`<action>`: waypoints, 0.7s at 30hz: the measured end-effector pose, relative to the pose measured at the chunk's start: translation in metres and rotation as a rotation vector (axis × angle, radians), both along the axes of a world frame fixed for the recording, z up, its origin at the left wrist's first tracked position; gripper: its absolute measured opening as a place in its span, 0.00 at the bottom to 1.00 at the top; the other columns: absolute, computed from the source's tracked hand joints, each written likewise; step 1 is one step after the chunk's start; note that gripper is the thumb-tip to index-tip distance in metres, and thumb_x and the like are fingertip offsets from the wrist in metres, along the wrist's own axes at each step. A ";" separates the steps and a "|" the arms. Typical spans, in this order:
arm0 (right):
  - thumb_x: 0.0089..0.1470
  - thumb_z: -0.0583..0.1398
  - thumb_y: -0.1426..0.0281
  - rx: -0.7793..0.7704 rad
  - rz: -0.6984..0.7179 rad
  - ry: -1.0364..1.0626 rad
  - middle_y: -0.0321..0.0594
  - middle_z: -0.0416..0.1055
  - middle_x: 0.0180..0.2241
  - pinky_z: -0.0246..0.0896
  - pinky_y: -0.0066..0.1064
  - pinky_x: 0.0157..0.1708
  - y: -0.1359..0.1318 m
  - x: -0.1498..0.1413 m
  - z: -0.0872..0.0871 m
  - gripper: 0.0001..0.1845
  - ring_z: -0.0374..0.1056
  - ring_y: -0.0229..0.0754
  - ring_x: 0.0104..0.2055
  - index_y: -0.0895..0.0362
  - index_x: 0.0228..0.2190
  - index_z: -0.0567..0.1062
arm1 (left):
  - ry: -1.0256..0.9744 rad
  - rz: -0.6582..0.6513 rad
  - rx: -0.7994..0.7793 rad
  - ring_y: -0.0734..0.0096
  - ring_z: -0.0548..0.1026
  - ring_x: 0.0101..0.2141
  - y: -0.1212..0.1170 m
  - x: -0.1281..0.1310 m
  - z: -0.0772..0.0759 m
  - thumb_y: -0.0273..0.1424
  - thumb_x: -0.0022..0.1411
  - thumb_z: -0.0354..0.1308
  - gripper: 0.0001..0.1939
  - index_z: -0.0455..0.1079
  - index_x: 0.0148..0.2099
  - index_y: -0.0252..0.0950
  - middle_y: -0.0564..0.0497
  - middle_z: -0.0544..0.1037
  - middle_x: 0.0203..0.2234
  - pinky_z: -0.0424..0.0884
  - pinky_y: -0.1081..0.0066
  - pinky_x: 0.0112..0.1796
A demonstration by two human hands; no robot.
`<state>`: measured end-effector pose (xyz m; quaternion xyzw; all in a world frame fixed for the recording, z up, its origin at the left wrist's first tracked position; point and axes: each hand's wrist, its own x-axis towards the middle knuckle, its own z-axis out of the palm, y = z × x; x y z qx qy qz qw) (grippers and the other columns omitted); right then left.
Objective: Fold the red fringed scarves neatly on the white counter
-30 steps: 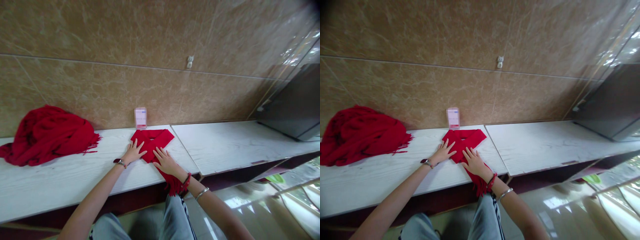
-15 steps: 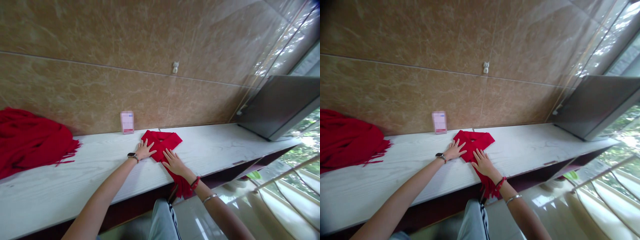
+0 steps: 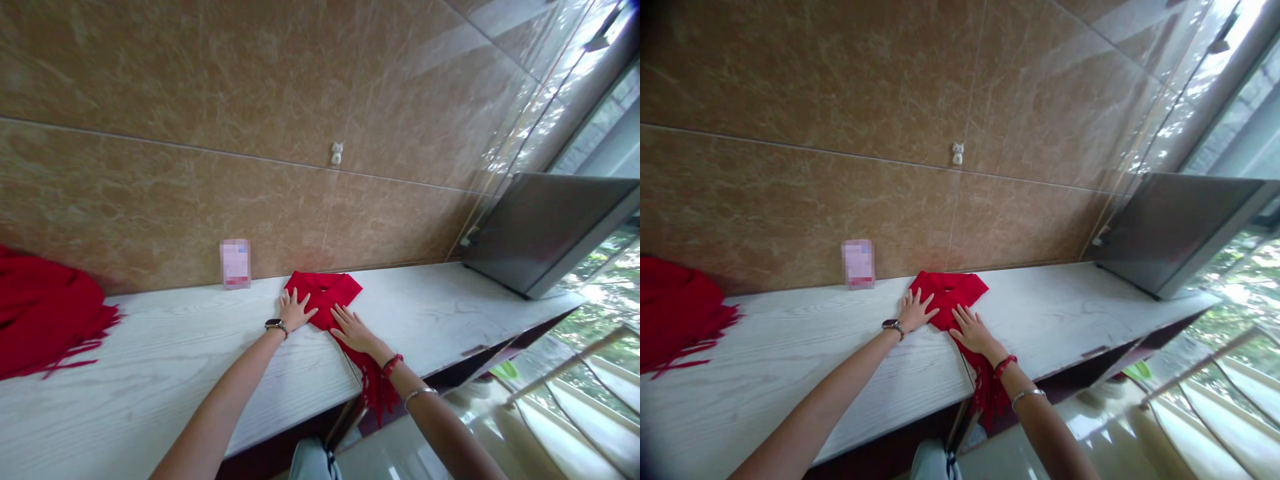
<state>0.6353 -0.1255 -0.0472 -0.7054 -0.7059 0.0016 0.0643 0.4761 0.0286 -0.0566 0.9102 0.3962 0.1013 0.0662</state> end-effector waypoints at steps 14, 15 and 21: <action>0.58 0.45 0.57 0.016 -0.025 0.071 0.47 0.37 0.63 0.40 0.51 0.57 -0.007 0.012 0.014 0.31 0.33 0.51 0.63 0.57 0.60 0.48 | -0.078 0.028 0.024 0.37 0.38 0.59 0.000 0.008 0.006 0.54 0.58 0.37 0.36 0.47 0.63 0.41 0.41 0.43 0.62 0.44 0.41 0.51; 0.59 0.45 0.59 0.019 -0.013 0.080 0.48 0.39 0.62 0.41 0.50 0.57 -0.012 0.012 0.016 0.30 0.35 0.50 0.63 0.57 0.59 0.49 | -0.104 0.004 0.057 0.39 0.38 0.60 -0.003 0.007 0.008 0.52 0.59 0.39 0.35 0.48 0.63 0.40 0.41 0.43 0.62 0.43 0.42 0.52; 0.58 0.48 0.69 0.030 0.175 0.095 0.51 0.56 0.57 0.47 0.40 0.57 -0.048 0.010 0.016 0.24 0.48 0.44 0.60 0.63 0.55 0.60 | -0.082 -0.679 0.193 0.65 0.47 0.60 -0.035 0.008 0.018 0.36 0.63 0.44 0.22 0.56 0.59 0.43 0.51 0.54 0.60 0.46 0.60 0.56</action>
